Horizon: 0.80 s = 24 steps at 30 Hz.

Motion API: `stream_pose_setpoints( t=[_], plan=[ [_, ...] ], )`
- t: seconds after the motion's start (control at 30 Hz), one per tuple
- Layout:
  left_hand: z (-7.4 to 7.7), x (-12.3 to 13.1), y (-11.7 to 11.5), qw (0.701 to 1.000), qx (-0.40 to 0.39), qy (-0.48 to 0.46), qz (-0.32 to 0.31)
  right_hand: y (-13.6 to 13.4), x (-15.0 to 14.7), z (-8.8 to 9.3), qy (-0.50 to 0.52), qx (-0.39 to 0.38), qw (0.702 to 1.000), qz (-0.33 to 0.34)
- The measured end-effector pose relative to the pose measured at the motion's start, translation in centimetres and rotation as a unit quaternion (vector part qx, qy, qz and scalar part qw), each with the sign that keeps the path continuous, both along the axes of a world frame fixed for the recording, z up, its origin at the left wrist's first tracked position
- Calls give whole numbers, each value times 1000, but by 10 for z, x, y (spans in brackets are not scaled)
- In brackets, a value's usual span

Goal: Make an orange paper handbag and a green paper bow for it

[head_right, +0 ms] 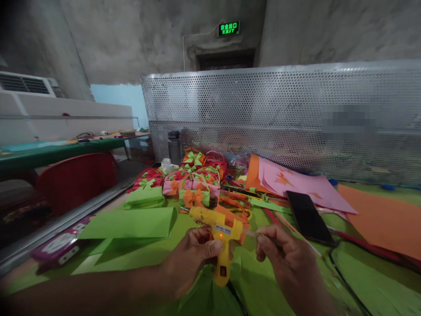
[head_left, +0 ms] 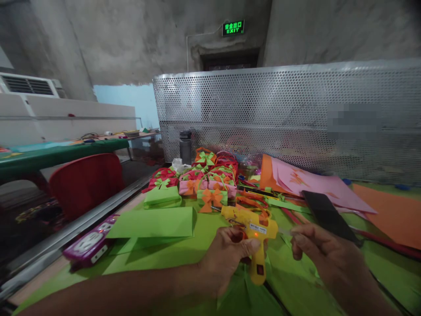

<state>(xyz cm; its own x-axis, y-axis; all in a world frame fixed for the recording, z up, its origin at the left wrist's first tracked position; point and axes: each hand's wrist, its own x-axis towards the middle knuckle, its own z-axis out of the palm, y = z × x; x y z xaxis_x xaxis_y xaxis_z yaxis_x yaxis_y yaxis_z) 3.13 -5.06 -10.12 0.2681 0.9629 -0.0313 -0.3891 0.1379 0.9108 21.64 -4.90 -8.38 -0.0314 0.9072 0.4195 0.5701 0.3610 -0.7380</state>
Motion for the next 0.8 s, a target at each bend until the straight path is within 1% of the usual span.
stream_pose_setpoints(
  t=[0.27,0.6,0.8],
  plan=[
    [-1,0,0,1000,-6,7,3,1,2,-1,-8,2,1000,6],
    [0,0,-1,1000,-1,5,1,1,0,0,20,0,1000,14],
    [0,-1,-1,1000,2,4,-6,0,-1,0,4,9,1000,-9]
  ],
)
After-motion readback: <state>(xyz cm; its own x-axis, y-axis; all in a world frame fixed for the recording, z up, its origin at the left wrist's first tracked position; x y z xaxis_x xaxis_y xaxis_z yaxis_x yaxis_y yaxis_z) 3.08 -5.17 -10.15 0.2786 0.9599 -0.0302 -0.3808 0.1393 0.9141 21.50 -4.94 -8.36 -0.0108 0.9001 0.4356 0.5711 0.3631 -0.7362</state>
